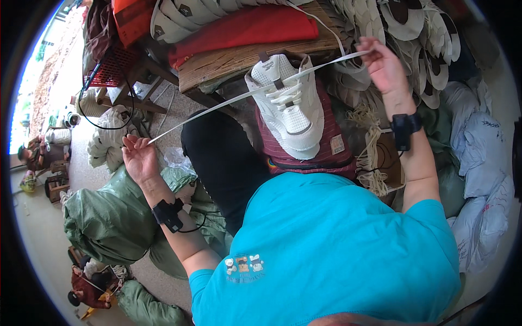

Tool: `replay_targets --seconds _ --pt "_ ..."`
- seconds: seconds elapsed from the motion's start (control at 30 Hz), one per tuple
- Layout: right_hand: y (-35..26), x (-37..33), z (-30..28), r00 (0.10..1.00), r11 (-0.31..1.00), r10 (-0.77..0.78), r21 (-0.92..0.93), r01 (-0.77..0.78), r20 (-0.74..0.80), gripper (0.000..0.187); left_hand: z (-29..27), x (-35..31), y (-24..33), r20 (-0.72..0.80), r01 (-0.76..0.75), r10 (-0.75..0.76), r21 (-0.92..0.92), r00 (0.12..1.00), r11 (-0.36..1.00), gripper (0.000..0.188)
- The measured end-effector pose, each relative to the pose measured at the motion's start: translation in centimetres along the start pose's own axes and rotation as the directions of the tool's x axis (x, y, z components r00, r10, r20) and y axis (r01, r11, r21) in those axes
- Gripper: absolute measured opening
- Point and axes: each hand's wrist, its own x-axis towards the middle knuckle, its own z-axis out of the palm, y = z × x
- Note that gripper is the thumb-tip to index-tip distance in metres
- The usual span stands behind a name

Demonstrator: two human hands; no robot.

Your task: The person sits on the floor and threads white shoelaces through the eyelets of a white sneaker held on their lap. They pull the laces tight and adjust the fit repeatedly, then place the shoe aside and pick up another shoe to continue the lacing process.

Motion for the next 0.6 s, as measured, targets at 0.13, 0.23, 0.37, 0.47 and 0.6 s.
replay_targets --seconds 0.13,0.23,0.37,0.47,0.6 --pt "-5.0 2.4 -7.6 0.973 0.972 -0.208 0.09 0.216 -0.097 0.018 4.5 -0.1 -2.6 0.016 0.013 -0.018 0.297 1.0 0.955 0.039" --pt "-5.9 0.5 -5.9 0.928 0.926 -0.362 -0.146 0.347 -0.091 0.019 9.7 -1.2 -9.2 0.009 -0.111 0.151 0.717 0.988 0.688 0.033" --pt "-0.6 -5.0 4.4 0.963 0.705 -0.09 -0.667 0.242 0.254 0.02 15.0 -4.6 -19.0 0.265 -0.235 -0.037 0.905 0.964 0.353 0.018" --pt "3.9 -6.8 8.3 0.819 0.452 0.153 -0.776 0.44 0.554 0.015 16.1 -4.9 -22.8 0.517 -0.538 -0.194 0.839 0.833 -0.075 0.014" --pt "5.1 -6.6 10.4 0.747 0.066 0.204 -0.77 0.634 0.632 0.018 17.2 -4.9 -25.0 0.488 -0.563 -0.317 0.799 0.813 -0.212 0.014"
